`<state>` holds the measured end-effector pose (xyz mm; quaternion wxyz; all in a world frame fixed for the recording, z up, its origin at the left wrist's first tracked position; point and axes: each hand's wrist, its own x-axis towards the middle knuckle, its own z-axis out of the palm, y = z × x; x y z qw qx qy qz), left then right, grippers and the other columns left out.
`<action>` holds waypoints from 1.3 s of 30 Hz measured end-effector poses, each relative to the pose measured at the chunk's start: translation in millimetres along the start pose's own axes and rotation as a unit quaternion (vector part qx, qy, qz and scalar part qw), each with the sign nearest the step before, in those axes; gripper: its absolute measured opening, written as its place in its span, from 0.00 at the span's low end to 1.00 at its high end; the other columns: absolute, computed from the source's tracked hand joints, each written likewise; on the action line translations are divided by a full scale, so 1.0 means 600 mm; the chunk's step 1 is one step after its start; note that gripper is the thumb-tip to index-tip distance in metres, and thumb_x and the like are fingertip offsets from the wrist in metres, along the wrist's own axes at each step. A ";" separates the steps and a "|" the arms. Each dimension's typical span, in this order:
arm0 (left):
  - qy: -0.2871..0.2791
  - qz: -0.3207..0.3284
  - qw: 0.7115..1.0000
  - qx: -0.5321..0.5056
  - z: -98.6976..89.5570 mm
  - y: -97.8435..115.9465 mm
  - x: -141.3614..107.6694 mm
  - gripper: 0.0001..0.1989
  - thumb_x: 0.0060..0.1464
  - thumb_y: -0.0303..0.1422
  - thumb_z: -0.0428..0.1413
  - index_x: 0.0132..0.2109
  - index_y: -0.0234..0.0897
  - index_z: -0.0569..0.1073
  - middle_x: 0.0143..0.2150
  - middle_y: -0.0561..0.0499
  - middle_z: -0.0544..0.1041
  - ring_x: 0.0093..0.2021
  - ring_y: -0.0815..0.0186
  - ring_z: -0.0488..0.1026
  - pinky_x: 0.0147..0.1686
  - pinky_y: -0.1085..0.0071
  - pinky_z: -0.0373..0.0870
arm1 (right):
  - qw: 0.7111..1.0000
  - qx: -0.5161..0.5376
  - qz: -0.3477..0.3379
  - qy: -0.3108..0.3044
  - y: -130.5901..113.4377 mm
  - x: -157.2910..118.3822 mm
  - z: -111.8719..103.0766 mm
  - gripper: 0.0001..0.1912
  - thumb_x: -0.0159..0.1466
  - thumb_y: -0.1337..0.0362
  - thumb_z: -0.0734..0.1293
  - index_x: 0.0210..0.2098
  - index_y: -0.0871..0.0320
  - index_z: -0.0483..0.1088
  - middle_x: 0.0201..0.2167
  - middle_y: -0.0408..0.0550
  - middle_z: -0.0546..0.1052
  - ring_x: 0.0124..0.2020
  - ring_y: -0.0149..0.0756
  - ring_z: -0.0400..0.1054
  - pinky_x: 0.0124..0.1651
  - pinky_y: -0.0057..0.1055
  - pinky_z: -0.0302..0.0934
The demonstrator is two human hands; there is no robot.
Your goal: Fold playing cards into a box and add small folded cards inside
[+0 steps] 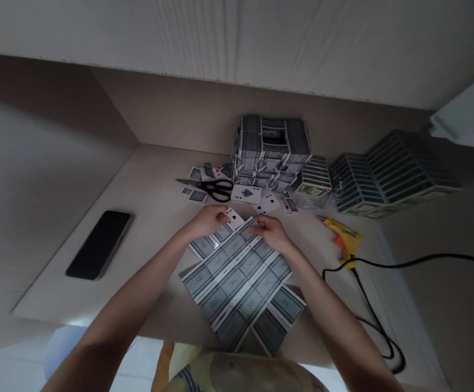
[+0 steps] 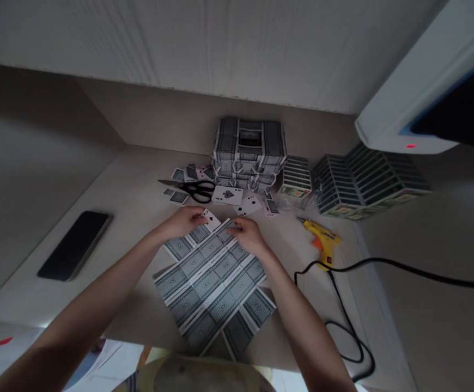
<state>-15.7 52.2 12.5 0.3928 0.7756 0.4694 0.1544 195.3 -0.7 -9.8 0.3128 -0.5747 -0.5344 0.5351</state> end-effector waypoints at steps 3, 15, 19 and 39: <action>-0.017 -0.015 1.000 0.020 -0.003 0.001 0.000 0.09 0.51 0.34 0.50 0.28 0.34 0.71 0.28 0.52 0.74 0.30 0.67 0.68 0.27 0.75 0.60 | 1.000 -0.022 0.003 0.005 0.000 0.001 -0.002 0.11 0.51 0.61 0.66 0.32 0.60 0.70 0.24 0.41 0.73 0.25 0.31 0.66 0.27 0.25 0.58; 0.066 -0.071 0.948 0.303 0.048 0.034 -0.015 0.20 0.61 0.39 0.35 0.44 0.32 0.66 0.36 0.41 0.75 0.35 0.58 0.74 0.29 0.69 0.63 | 0.881 -0.466 -0.068 0.050 -0.044 0.005 0.009 0.17 0.66 0.60 0.51 0.37 0.59 0.68 0.33 0.53 0.77 0.36 0.40 0.70 0.34 0.29 0.56; 0.056 -0.067 0.936 0.340 0.047 0.037 -0.018 0.21 0.62 0.39 0.33 0.45 0.31 0.66 0.36 0.39 0.75 0.35 0.55 0.75 0.29 0.67 0.64 | 0.857 -0.508 -0.067 0.054 -0.049 0.003 0.012 0.17 0.67 0.59 0.50 0.39 0.57 0.67 0.34 0.52 0.77 0.36 0.40 0.71 0.32 0.29 0.55; 0.062 -0.089 0.947 0.301 0.047 0.031 -0.015 0.20 0.61 0.39 0.35 0.46 0.32 0.66 0.37 0.41 0.76 0.36 0.59 0.74 0.31 0.69 0.65 | 0.838 -0.539 -0.059 0.057 -0.037 0.015 0.000 0.20 0.67 0.54 0.48 0.40 0.57 0.66 0.34 0.52 0.77 0.35 0.39 0.72 0.31 0.28 0.54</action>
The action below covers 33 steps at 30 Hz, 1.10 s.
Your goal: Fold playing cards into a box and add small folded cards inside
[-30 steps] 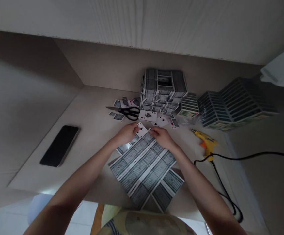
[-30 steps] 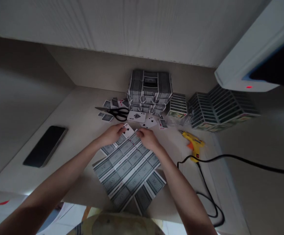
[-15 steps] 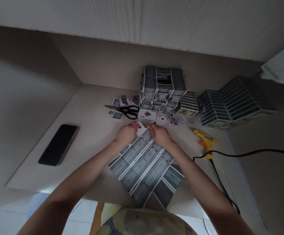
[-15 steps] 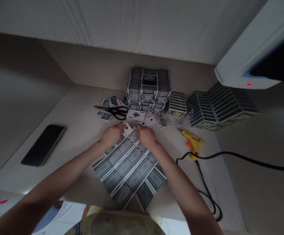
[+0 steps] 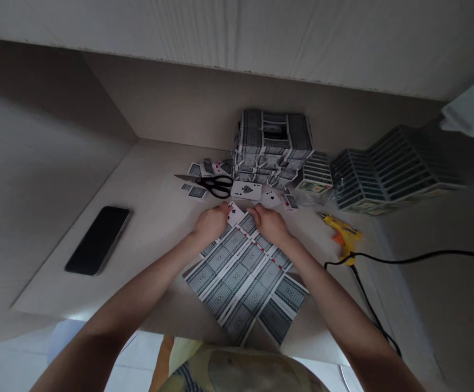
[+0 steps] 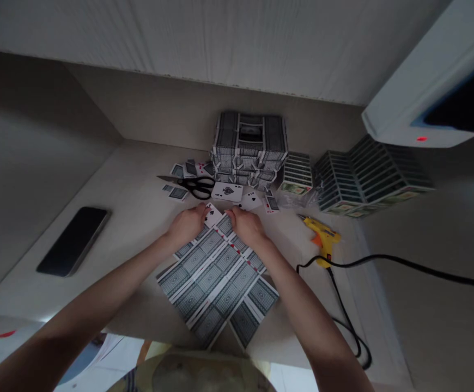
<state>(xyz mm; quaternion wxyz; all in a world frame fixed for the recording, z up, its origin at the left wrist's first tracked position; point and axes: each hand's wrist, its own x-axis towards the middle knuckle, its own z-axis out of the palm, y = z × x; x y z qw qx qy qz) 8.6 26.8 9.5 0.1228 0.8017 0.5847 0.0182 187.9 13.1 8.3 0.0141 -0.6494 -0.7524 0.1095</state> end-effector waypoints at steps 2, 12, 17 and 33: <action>0.005 0.007 1.000 0.006 0.001 -0.001 0.000 0.20 0.61 0.39 0.35 0.46 0.32 0.66 0.36 0.41 0.76 0.35 0.58 0.75 0.30 0.68 0.65 | 1.000 0.002 -0.002 0.004 0.002 0.001 -0.001 0.20 0.67 0.54 0.48 0.40 0.56 0.66 0.34 0.52 0.77 0.35 0.40 0.72 0.30 0.28 0.53; 0.019 0.025 0.999 0.009 0.003 0.002 0.001 0.20 0.62 0.38 0.34 0.44 0.32 0.66 0.36 0.40 0.76 0.35 0.55 0.75 0.28 0.66 0.64 | 1.000 0.013 -0.013 0.022 0.013 0.002 -0.002 0.20 0.67 0.55 0.48 0.39 0.57 0.66 0.33 0.51 0.77 0.35 0.39 0.71 0.31 0.28 0.53; 0.002 0.023 1.000 -0.001 -0.001 0.004 0.001 0.20 0.62 0.38 0.34 0.45 0.32 0.66 0.36 0.39 0.76 0.36 0.54 0.75 0.30 0.65 0.65 | 1.000 0.011 -0.010 0.013 0.015 0.004 -0.004 0.20 0.67 0.54 0.48 0.40 0.57 0.67 0.33 0.52 0.77 0.34 0.39 0.71 0.32 0.28 0.53; 0.012 0.039 0.999 0.033 0.002 0.008 -0.006 0.20 0.62 0.38 0.33 0.44 0.33 0.66 0.35 0.42 0.76 0.35 0.57 0.75 0.29 0.67 0.66 | 0.981 0.188 -0.043 0.038 0.044 0.014 0.010 0.17 0.65 0.54 0.54 0.33 0.59 0.67 0.26 0.48 0.74 0.29 0.36 0.68 0.30 0.28 0.54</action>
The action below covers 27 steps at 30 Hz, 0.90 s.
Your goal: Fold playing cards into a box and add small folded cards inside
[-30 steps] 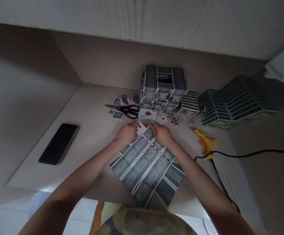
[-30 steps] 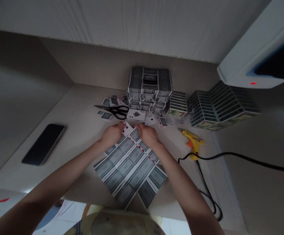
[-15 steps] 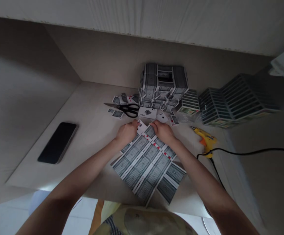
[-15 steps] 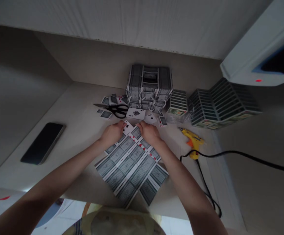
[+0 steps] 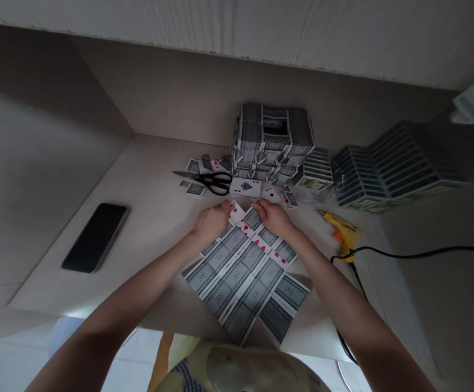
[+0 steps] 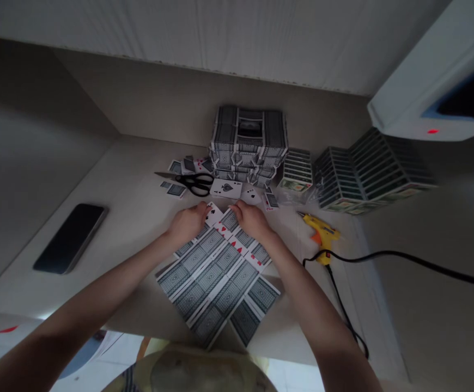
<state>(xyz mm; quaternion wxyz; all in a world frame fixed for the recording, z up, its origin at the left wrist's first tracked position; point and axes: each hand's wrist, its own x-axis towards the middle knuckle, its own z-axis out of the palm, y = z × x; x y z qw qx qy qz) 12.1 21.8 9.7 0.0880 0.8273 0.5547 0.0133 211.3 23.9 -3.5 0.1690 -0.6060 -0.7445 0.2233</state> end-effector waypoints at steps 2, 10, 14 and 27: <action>0.001 0.001 1.000 0.004 -0.002 0.002 -0.003 0.20 0.62 0.38 0.34 0.44 0.32 0.66 0.35 0.42 0.76 0.35 0.57 0.75 0.29 0.67 0.65 | 0.991 0.130 -0.002 -0.031 0.008 0.001 0.000 0.15 0.60 0.53 0.60 0.32 0.59 0.67 0.26 0.45 0.73 0.28 0.34 0.66 0.31 0.27 0.56; -0.005 0.068 0.992 -0.102 -0.027 -0.006 0.004 0.15 0.61 0.37 0.40 0.38 0.35 0.68 0.34 0.47 0.76 0.33 0.65 0.73 0.29 0.73 0.61 | 0.923 0.351 -0.006 -0.159 0.017 -0.002 -0.010 0.13 0.51 0.61 0.69 0.35 0.60 0.68 0.33 0.43 0.74 0.36 0.34 0.67 0.40 0.29 0.60; -0.028 0.110 0.989 -0.095 -0.051 -0.006 0.004 0.13 0.59 0.32 0.42 0.36 0.36 0.70 0.32 0.49 0.76 0.32 0.65 0.72 0.29 0.73 0.61 | 0.944 0.295 -0.056 -0.135 -0.001 -0.009 -0.022 0.09 0.55 0.65 0.65 0.36 0.59 0.69 0.34 0.43 0.74 0.38 0.34 0.67 0.43 0.29 0.59; -0.054 0.149 0.986 0.046 -0.086 0.029 -0.005 0.14 0.53 0.26 0.46 0.43 0.36 0.72 0.36 0.46 0.77 0.35 0.60 0.74 0.31 0.69 0.64 | 0.983 0.074 -0.103 -0.130 -0.064 -0.021 -0.046 0.07 0.57 0.72 0.60 0.34 0.59 0.67 0.31 0.46 0.74 0.34 0.33 0.67 0.34 0.25 0.54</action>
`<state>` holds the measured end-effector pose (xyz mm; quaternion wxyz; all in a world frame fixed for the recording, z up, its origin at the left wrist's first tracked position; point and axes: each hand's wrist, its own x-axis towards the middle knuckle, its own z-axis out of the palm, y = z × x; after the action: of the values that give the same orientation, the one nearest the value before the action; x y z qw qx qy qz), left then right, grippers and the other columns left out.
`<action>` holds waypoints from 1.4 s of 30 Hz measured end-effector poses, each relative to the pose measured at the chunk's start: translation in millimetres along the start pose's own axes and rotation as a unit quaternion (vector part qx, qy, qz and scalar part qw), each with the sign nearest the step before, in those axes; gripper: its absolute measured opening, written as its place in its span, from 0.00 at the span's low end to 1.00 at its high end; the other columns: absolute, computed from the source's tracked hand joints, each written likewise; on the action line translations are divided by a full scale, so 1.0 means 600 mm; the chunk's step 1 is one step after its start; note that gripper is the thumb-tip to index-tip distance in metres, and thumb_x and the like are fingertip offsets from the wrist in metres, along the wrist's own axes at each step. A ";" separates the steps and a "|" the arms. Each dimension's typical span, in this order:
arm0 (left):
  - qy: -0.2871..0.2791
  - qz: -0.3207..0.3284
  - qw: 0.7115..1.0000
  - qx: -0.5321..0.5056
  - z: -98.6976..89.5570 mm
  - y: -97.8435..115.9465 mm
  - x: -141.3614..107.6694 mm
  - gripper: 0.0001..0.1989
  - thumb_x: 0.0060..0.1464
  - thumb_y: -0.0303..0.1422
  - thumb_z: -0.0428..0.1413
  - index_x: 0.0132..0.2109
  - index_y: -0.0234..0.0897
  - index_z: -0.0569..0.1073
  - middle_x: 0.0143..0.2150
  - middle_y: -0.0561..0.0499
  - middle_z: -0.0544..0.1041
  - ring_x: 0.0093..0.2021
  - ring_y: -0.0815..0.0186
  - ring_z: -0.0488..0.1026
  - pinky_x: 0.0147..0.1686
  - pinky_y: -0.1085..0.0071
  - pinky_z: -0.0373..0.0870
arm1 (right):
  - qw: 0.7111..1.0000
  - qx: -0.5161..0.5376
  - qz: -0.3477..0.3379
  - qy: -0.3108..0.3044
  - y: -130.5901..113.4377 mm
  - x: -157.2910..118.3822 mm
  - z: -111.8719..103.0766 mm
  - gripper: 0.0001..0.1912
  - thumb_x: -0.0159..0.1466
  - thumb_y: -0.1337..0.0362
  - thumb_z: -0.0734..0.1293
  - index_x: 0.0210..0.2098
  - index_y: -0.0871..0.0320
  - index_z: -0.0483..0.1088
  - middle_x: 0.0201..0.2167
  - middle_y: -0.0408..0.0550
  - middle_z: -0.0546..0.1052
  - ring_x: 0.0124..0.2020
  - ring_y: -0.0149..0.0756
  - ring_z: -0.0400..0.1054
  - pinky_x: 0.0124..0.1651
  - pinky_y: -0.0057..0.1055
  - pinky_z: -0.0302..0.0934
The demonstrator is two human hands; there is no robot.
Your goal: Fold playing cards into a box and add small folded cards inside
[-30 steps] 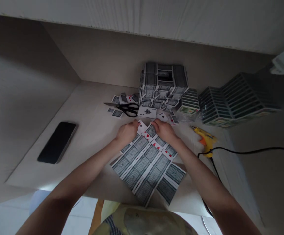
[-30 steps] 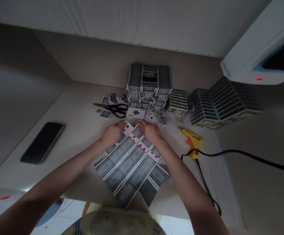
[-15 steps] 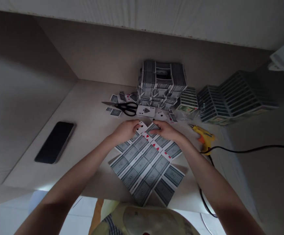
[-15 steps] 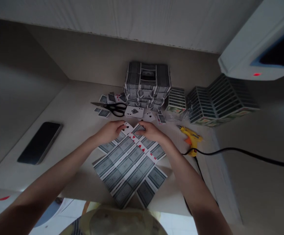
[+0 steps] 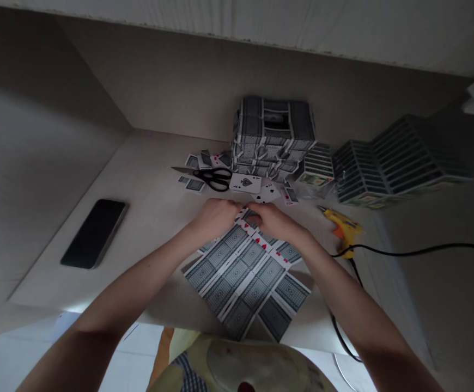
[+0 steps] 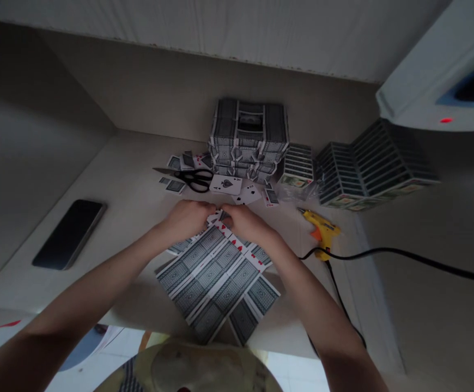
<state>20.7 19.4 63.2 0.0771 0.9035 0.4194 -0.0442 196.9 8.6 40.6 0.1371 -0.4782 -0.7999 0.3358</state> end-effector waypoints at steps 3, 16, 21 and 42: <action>-0.008 0.000 1.000 0.009 -0.001 -0.001 0.003 0.13 0.52 0.26 0.45 0.41 0.36 0.73 0.34 0.45 0.77 0.35 0.60 0.74 0.30 0.69 0.64 | 1.000 -0.012 -0.010 0.002 -0.003 0.001 0.001 0.05 0.57 0.72 0.60 0.31 0.60 0.67 0.29 0.46 0.74 0.32 0.33 0.67 0.32 0.25 0.53; -0.040 0.027 0.995 -0.084 0.015 -0.019 0.009 0.12 0.49 0.24 0.45 0.39 0.36 0.71 0.35 0.46 0.76 0.36 0.61 0.73 0.33 0.70 0.63 | 0.999 0.013 0.041 0.025 0.004 0.008 0.015 0.09 0.60 0.65 0.60 0.27 0.59 0.69 0.25 0.46 0.73 0.28 0.33 0.64 0.30 0.27 0.51; 0.009 0.011 0.975 -0.222 0.035 -0.025 -0.004 0.16 0.53 0.26 0.44 0.49 0.33 0.64 0.42 0.44 0.74 0.41 0.63 0.72 0.36 0.72 0.65 | 0.961 0.257 0.105 -0.008 0.012 -0.009 0.002 0.20 0.62 0.51 0.57 0.28 0.60 0.70 0.23 0.43 0.73 0.25 0.31 0.63 0.30 0.27 0.55; -0.016 0.028 0.996 -0.086 0.008 -0.012 0.001 0.12 0.49 0.22 0.47 0.38 0.36 0.71 0.36 0.46 0.76 0.37 0.61 0.73 0.35 0.70 0.65 | 0.746 0.610 0.249 -0.097 0.027 -0.014 0.001 0.10 0.50 0.63 0.72 0.31 0.61 0.73 0.24 0.45 0.77 0.26 0.33 0.70 0.35 0.31 0.66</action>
<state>15.5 23.7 57.9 0.1622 0.9040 0.3950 -0.0207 211.8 6.3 30.3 0.2324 -0.4396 -0.2857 0.8192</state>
